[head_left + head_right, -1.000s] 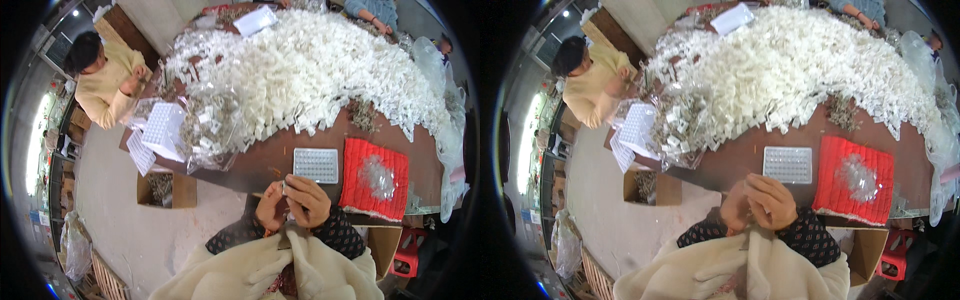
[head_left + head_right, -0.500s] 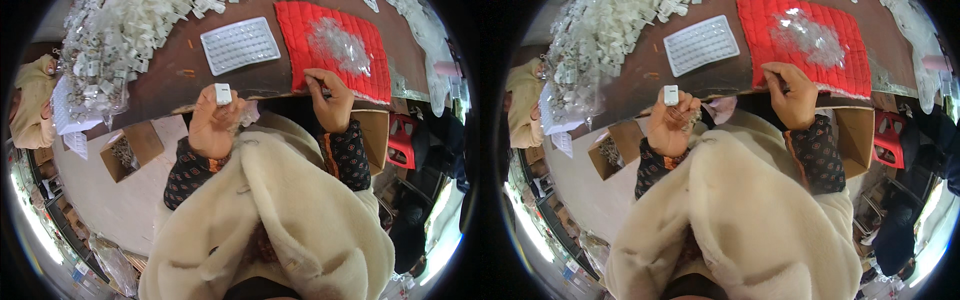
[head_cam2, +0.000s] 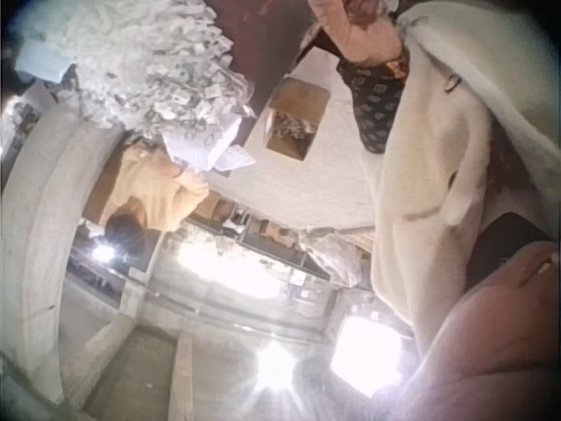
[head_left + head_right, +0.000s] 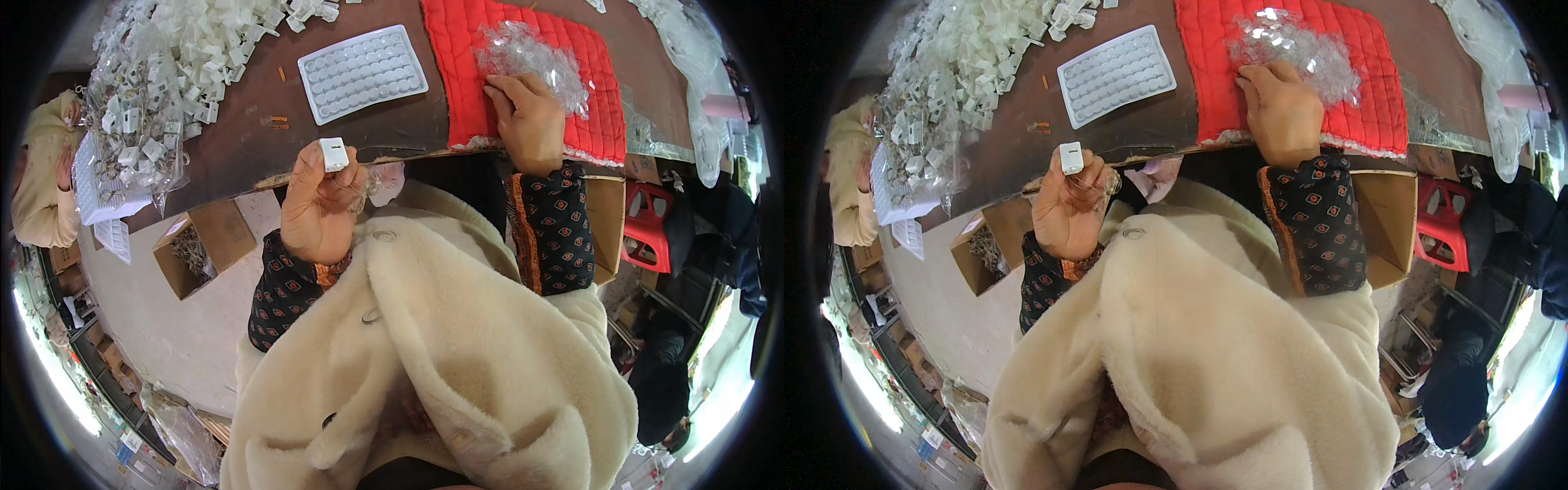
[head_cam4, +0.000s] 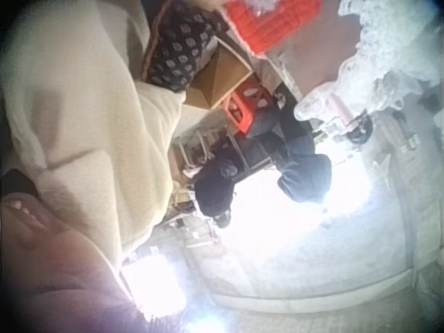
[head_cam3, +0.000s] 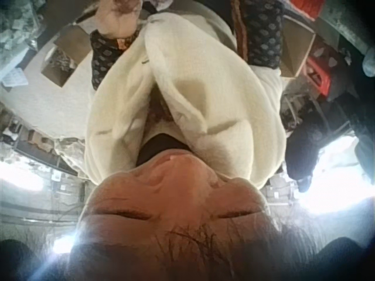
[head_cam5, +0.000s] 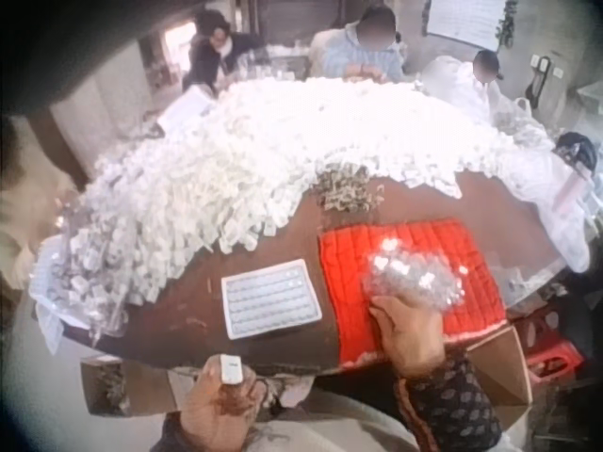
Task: The person assembles small electronic components by inserting pins into white plastic housings and soldering them in place. They repeatedly pick components from a tray, align them, and use a soldering iron to secure the connections, then place the finished units on the table.
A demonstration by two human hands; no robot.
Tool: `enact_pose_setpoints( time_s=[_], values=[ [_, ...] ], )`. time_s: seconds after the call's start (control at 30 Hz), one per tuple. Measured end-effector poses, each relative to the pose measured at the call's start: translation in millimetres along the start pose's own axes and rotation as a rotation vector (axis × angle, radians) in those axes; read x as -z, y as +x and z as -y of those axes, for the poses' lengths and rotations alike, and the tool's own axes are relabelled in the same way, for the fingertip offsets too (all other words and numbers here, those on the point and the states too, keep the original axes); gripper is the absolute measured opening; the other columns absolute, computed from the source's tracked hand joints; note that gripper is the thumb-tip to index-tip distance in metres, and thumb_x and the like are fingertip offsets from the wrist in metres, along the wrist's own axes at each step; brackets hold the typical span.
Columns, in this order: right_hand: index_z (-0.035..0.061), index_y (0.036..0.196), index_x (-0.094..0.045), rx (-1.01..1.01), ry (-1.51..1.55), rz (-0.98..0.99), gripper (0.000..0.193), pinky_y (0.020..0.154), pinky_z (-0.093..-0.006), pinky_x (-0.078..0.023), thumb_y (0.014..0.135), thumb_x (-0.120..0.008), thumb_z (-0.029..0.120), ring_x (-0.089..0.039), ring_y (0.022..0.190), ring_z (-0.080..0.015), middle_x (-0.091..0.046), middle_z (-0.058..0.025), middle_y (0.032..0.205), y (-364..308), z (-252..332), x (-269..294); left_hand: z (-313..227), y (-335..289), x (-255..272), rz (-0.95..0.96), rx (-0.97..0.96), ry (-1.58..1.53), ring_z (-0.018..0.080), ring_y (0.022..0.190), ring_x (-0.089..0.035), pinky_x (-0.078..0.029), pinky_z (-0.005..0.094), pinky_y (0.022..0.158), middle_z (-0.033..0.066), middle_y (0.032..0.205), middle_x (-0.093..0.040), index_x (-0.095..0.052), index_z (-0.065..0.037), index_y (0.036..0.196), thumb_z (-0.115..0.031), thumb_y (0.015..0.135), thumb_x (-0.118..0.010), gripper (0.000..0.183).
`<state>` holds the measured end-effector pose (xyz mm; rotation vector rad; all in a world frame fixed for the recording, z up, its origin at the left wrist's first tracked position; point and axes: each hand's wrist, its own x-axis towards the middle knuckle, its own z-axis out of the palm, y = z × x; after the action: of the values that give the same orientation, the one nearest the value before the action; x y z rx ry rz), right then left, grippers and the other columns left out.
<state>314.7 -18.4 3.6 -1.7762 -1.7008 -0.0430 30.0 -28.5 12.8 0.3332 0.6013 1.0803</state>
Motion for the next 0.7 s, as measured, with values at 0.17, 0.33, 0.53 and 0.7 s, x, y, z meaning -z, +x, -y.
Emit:
enact_pose_setpoints(
  time_s=[0.17, 0.33, 0.53, 0.7],
  values=[
    [0.0027, 0.098, -0.066, -0.006, 0.024, -0.074, 0.012, 0.071, -0.0348, -0.053, 0.087, -0.066, -0.001, -0.066, 0.082, -0.0298, -0.066, -0.0137, 0.095, 6, 13, 6, 3, 3, -7, 0.031, 0.019, 0.056, 0.0166, 0.081, -0.047, -0.043, 0.0328, 0.080, 0.0074, 0.099, -0.060, -0.056, -0.008, 0.115, -0.029, 0.097, -0.060, 0.028],
    [-0.0002, 0.096, -0.062, 0.163, 0.436, 0.005, 0.008, 0.075, -0.0327, -0.052, 0.090, -0.060, -0.005, -0.065, 0.087, -0.0280, -0.065, -0.0154, 0.096, -5, 69, 31, 16, 5, -24, 0.114, 0.092, -0.065, 0.0180, 0.088, -0.060, -0.050, 0.0357, 0.084, 0.0114, 0.104, -0.067, -0.061, -0.005, 0.110, -0.013, 0.096, -0.065, 0.017],
    [-0.0010, 0.099, -0.059, 0.239, 0.618, 0.068, 0.013, 0.076, -0.0318, -0.053, 0.089, -0.060, -0.009, -0.066, 0.088, -0.0293, -0.066, -0.0173, 0.098, -6, 112, 20, 15, 0, -32, 0.076, 0.048, -0.048, 0.0157, 0.089, -0.061, -0.051, 0.0319, 0.078, 0.0081, 0.101, -0.067, -0.062, -0.004, 0.108, -0.008, 0.096, -0.065, 0.014],
    [-0.0007, 0.098, -0.061, 0.227, 0.603, 0.048, 0.013, 0.073, -0.0309, -0.054, 0.088, -0.061, -0.010, -0.067, 0.085, -0.0274, -0.066, -0.0172, 0.098, -8, 115, 19, 15, -2, -30, 0.090, -0.031, -0.014, 0.0152, 0.086, -0.064, -0.053, 0.0307, 0.078, 0.0082, 0.098, -0.068, -0.062, -0.003, 0.107, -0.004, 0.093, -0.067, 0.014]
  ],
)
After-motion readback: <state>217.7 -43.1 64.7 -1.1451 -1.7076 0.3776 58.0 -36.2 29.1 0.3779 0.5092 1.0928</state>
